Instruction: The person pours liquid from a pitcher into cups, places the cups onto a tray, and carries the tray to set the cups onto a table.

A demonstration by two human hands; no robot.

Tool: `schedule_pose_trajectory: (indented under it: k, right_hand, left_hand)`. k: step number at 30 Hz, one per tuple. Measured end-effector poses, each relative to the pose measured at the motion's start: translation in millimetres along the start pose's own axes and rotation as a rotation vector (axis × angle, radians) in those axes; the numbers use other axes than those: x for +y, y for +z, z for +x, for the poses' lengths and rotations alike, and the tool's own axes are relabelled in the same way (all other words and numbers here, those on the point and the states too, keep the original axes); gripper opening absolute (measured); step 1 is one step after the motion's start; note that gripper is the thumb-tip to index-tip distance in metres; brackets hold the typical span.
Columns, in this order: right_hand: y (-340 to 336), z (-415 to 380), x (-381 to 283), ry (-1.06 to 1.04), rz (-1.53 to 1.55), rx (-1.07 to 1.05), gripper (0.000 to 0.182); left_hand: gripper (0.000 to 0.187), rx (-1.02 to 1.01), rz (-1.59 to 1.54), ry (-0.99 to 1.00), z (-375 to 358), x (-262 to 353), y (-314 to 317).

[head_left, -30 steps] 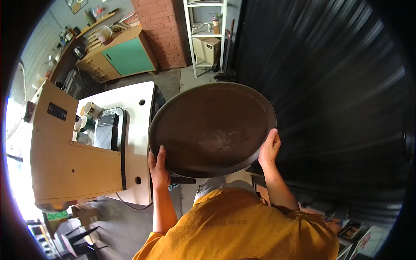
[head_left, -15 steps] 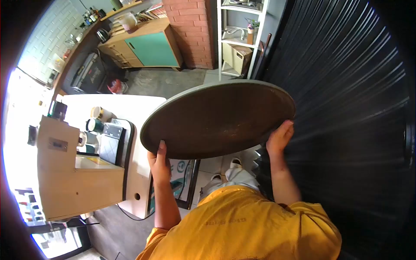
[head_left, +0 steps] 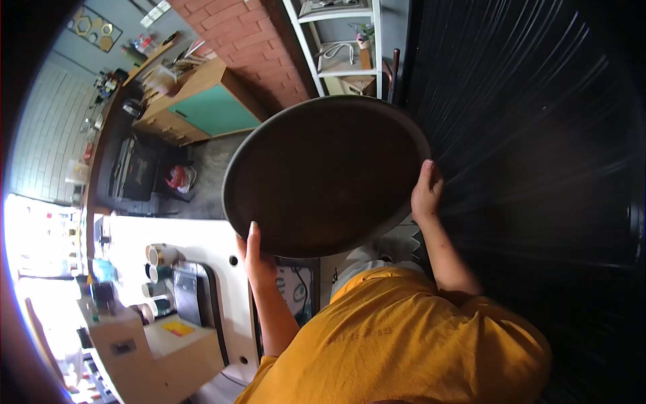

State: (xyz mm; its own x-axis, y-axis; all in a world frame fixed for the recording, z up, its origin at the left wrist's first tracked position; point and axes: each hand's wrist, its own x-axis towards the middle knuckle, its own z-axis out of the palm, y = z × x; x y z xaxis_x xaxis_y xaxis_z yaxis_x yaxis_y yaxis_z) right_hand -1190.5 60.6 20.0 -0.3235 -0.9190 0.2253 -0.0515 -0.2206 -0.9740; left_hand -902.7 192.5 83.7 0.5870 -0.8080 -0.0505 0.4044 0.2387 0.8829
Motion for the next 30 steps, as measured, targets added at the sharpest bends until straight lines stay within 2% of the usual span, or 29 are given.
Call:
schedule_pose_trajectory:
  k: [1, 2, 5, 8, 10, 11, 13, 16, 20, 23, 26, 30]
  right_hand:
    - [3, 10, 1, 0.042, 0.063, 0.027, 0.038]
    - [7, 19, 0, 0.029, 0.052, 0.035, 0.038]
    - [10, 47, 7, 0.164, 0.034, 0.096, 0.039]
    - [14, 76, 22, 0.074, 0.157, 0.017, 0.041]
    - [24, 95, -4, 0.08, 0.093, -0.018, 0.04]
    - [30, 107, -7, 0.092, 0.182, -0.001, 0.039]
    - [43, 136, -3, 0.166, 0.356, 0.035, 0.039]
    - [59, 174, 9, 0.14, 0.272, 0.028, 0.039]
    - [97, 236, 20, 0.19, 0.322, -0.05, 0.037]
    - [132, 259, 9, 0.256, 0.354, -0.12, 0.033]
    - [180, 275, 23, 0.184, 0.218, -0.19, 0.03]
    - [267, 275, 30, 0.191, 0.156, -0.37, 0.028]
  left_hand:
    - [0.045, -0.017, 0.098, -0.044, 15, -1, 8]
    - [0.045, -0.027, 0.084, -0.049, 32, -2, 15]
    - [0.046, -0.137, 0.145, -0.057, 86, -13, 42]
    - [0.04, -0.167, 0.146, -0.093, 130, -17, 67]
    - [0.042, -0.169, 0.149, -0.121, 157, -22, 81]
    - [0.044, -0.174, 0.157, -0.143, 172, -24, 90]
    - [0.043, -0.194, 0.164, -0.136, 204, -32, 111]
    - [0.042, -0.204, 0.223, -0.148, 235, -40, 131]
    - [0.041, -0.135, 0.268, -0.042, 269, -30, 166]
    - [0.04, -0.075, 0.218, -0.027, 285, -18, 156]
    - [0.035, 0.022, 0.115, -0.052, 305, -4, 136]
    - [0.03, 0.221, 0.04, 0.003, 333, 1, 80]
